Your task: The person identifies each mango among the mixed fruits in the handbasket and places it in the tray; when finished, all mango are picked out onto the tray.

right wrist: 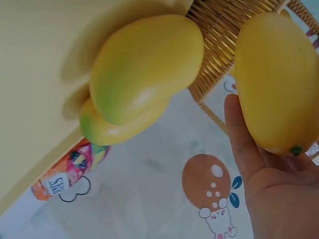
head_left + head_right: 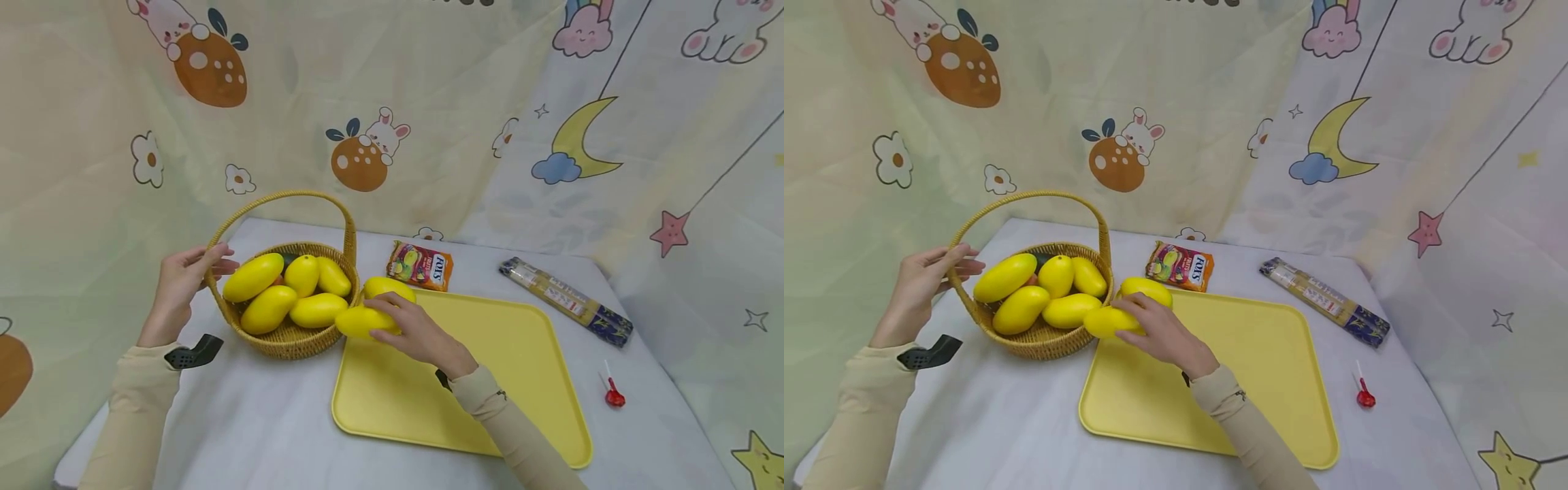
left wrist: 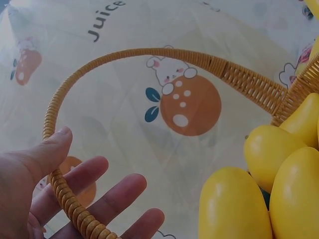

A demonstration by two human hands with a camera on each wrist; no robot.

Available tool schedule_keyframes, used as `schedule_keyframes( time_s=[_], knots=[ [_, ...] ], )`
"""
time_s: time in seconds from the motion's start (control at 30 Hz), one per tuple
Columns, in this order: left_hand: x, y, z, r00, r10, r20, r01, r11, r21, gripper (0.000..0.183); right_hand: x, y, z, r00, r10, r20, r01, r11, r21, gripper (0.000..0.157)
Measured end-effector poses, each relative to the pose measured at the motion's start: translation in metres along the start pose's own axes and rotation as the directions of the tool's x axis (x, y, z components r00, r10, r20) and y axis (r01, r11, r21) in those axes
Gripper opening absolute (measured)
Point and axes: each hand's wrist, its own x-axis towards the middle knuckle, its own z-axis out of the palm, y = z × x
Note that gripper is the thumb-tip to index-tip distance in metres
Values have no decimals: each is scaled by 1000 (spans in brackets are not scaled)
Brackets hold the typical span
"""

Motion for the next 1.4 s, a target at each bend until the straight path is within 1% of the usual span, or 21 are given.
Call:
schedule_keyframes(
  time_s=[0.17,0.3,0.43,0.63,0.87,1.1,1.4],
  knots=[
    [0,1,0,1000,-3,-6,3,1000,13,38,-6,6,4,1000,28,1,-28,1000,6,46],
    [-1,1,0,1000,-3,-6,3,1000,4,35,-9,11,7,999,54,-6,-54,998,11,45],
    [-1,2,0,1000,-1,-8,1,1000,-2,34,-12,14,10,998,69,6,-69,998,11,44],
    [-2,2,0,1000,0,-9,0,1000,14,33,-15,17,18,994,101,30,-101,995,0,45],
    [-3,2,1,1000,3,-8,-3,1000,-5,32,-19,20,28,995,93,44,-91,995,-38,44],
    [-2,2,2,1000,-1,-13,2,1000,18,34,-21,23,36,998,51,30,-49,996,-72,44],
    [-2,1,2,1000,-4,-22,5,999,32,36,-25,26,42,998,51,41,-45,992,-120,47]
  ],
)
